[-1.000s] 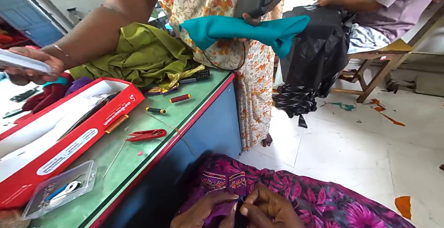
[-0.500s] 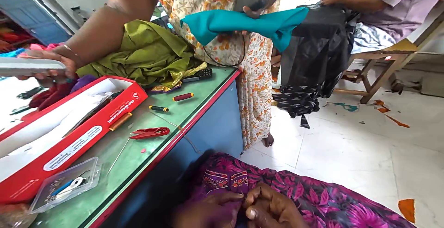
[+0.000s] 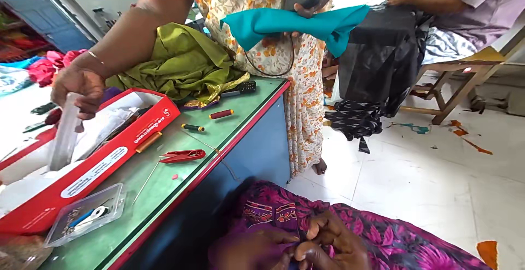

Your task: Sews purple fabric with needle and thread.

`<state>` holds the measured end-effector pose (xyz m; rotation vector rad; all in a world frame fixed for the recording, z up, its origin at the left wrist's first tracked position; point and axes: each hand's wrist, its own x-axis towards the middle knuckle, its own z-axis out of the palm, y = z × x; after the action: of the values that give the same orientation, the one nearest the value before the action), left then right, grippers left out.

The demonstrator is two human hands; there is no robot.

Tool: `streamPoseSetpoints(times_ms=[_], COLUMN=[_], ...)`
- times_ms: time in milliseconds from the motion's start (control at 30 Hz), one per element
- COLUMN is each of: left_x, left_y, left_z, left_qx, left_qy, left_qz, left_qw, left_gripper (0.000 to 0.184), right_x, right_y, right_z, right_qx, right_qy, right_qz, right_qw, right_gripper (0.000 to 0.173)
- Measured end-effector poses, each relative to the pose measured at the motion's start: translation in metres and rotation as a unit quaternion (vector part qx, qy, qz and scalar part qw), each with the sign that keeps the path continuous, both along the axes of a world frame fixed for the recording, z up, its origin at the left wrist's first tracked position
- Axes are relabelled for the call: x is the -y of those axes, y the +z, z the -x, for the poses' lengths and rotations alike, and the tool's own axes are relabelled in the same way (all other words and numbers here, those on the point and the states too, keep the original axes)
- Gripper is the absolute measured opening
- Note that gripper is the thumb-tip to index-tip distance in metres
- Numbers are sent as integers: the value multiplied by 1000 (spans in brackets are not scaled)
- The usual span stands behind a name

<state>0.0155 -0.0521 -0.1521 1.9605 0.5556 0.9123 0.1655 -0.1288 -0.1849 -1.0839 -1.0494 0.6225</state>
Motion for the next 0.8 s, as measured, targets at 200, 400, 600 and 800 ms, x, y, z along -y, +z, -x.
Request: streamPoseSetpoints(times_ms=[200,400,600,800], left_x=[-1,-2,3,8], left_y=[-4,-7,-7,-5], left_z=[1,0,-1,-3], left_qx=[-5,-12,-21,-26], left_qy=[3,-49,-48,-13], left_qz=[0,9,33,117], left_qw=[1000,999,998,993], left_gripper=[16,19,19,12], right_x=[-11,-15,-16,-20], right_y=[-16,-27,-30,-38], right_z=[-19,-22,-19,-20], right_qx=[-1,-84,-179,-232], right_qy=[-6,160,234,274], right_qz=[-61,-29,-37,-37], right_qw=[998,983,955,933], right_gripper=[25,36,19,18])
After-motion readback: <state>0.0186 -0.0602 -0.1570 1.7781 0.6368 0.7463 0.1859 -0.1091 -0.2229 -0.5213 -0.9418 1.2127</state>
